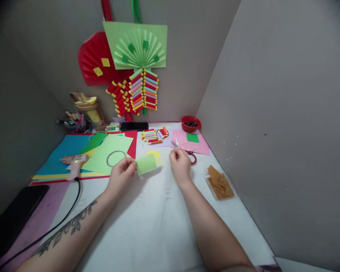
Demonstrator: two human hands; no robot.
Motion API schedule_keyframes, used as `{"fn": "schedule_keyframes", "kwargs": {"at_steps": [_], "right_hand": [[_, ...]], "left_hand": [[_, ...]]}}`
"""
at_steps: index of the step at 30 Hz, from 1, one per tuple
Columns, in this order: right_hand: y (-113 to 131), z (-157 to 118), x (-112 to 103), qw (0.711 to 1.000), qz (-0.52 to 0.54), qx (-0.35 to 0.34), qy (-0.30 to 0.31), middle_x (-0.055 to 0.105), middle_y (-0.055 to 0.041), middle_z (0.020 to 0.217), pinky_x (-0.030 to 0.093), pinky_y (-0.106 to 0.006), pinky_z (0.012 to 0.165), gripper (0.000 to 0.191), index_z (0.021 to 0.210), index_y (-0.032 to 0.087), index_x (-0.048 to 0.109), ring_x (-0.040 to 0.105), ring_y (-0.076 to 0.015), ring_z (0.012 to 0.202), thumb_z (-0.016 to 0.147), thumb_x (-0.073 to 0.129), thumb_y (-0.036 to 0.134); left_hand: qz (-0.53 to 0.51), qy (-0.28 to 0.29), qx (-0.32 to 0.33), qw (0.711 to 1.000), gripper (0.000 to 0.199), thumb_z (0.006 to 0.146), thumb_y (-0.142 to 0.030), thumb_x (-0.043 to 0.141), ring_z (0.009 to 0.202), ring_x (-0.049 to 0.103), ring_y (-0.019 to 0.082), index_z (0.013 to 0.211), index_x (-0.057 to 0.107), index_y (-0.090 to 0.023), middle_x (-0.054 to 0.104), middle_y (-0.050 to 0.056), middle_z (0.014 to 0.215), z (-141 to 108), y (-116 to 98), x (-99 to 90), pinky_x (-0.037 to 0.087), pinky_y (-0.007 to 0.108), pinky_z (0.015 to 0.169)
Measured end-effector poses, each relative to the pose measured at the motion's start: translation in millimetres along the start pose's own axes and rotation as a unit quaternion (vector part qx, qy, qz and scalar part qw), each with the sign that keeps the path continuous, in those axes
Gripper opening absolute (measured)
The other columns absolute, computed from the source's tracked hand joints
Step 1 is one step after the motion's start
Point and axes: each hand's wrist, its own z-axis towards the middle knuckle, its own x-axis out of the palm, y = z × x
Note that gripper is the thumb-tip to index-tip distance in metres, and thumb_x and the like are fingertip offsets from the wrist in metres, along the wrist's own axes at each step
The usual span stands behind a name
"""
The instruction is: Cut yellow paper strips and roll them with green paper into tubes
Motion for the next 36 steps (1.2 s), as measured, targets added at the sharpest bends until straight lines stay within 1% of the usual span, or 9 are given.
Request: {"fn": "schedule_keyframes", "kwargs": {"at_steps": [3,7,10,14,18,21,26,29,36], "right_hand": [[-21.9,17.0,-2.1,0.998,-0.033,0.046,-0.014,0.065,-0.0087,0.084,0.044,-0.036,0.077,0.021,0.086,0.015,0.064,0.058,-0.0221,0.08,0.075,0.052,0.027],[-3.4,1.8,5.9,0.991,0.106,0.066,0.046,0.063,-0.0104,0.099,0.046,-0.035,0.076,0.033,0.103,0.015,0.061,0.058,-0.0202,0.083,0.075,0.054,0.032],[23.1,-17.7,15.1,0.936,0.283,0.111,0.179,0.06,-0.0006,0.078,0.046,-0.026,0.06,0.033,0.103,0.019,0.056,0.056,-0.0132,0.064,0.072,0.059,0.03],[33.6,-24.5,19.7,0.907,0.346,0.168,0.171,0.048,0.0079,0.06,0.035,-0.02,0.046,0.025,0.09,0.02,0.052,0.044,-0.0075,0.047,0.067,0.062,0.023],[25.0,-19.5,18.7,0.907,0.345,0.178,0.165,0.047,0.0083,0.06,0.03,-0.019,0.042,0.026,0.09,0.019,0.051,0.041,-0.0062,0.045,0.067,0.061,0.022],[24.1,-19.0,18.2,0.911,0.329,0.176,0.176,0.047,0.0075,0.062,0.03,-0.019,0.042,0.026,0.091,0.019,0.05,0.041,-0.0065,0.046,0.068,0.06,0.023],[37.5,-26.9,13.2,0.963,0.227,0.087,0.116,0.054,0.0002,0.083,0.04,-0.022,0.052,0.02,0.088,0.019,0.05,0.049,-0.0093,0.06,0.071,0.058,0.026],[45.3,-35.9,13.3,0.971,0.179,0.037,0.153,0.055,-0.0005,0.077,0.042,-0.024,0.056,0.009,0.076,0.019,0.052,0.049,-0.0109,0.062,0.071,0.058,0.025],[48.6,-47.7,28.8,0.861,0.382,0.24,0.236,0.043,0.0113,0.057,0.023,-0.016,0.036,0.027,0.082,0.022,0.04,0.033,-0.005,0.038,0.067,0.062,0.026]], "left_hand": [[-0.08,-0.003,-0.06,0.995,0.017,0.074,-0.033,0.058,0.051,0.045,0.008,0.077,0.056,-0.016,0.054,-0.004,0.06,6.1,2.6,-2.8,0.037,0.019,0.05],[-0.141,-0.004,-0.093,0.986,0.022,0.071,-0.036,0.062,0.048,0.044,0.006,0.077,0.056,-0.016,0.054,-0.005,0.059,8.9,6.9,-0.8,0.036,0.018,0.049],[-0.168,-0.005,-0.103,0.98,0.025,0.069,-0.038,0.064,0.05,0.046,0.006,0.077,0.055,-0.016,0.055,-0.004,0.061,8.5,7.7,2.3,0.038,0.018,0.05],[-0.14,0.05,-0.112,0.983,0.027,0.068,-0.04,0.065,0.055,0.051,0.009,0.079,0.057,-0.016,0.059,-0.002,0.065,5.8,6.1,3.9,0.041,0.019,0.052],[-0.039,0.153,-0.131,0.979,0.024,0.069,-0.04,0.062,0.043,0.04,0.006,0.068,0.056,-0.016,0.053,-0.005,0.053,2.4,5.2,3.6,0.03,0.018,0.042],[0.01,0.183,-0.131,0.974,0.024,0.071,-0.038,0.06,0.039,0.034,0.005,0.063,0.053,-0.017,0.047,-0.006,0.047,1.1,6.6,4.3,0.025,0.018,0.04],[0.013,0.14,-0.1,0.985,0.025,0.075,-0.037,0.053,0.04,0.035,0.007,0.06,0.047,-0.018,0.045,-0.007,0.045,2.2,10.8,6.5,0.026,0.02,0.042],[0.003,0.094,-0.078,0.992,0.025,0.076,-0.037,0.051,0.042,0.036,0.008,0.06,0.045,-0.019,0.044,-0.007,0.045,3.5,11.5,7.4,0.028,0.021,0.043],[-0.002,0.108,-0.063,0.992,0.02,0.073,-0.032,0.054,0.046,0.039,0.008,0.061,0.047,-0.018,0.044,-0.007,0.049,-1.7,7.9,11.4,0.03,0.02,0.047]]}}
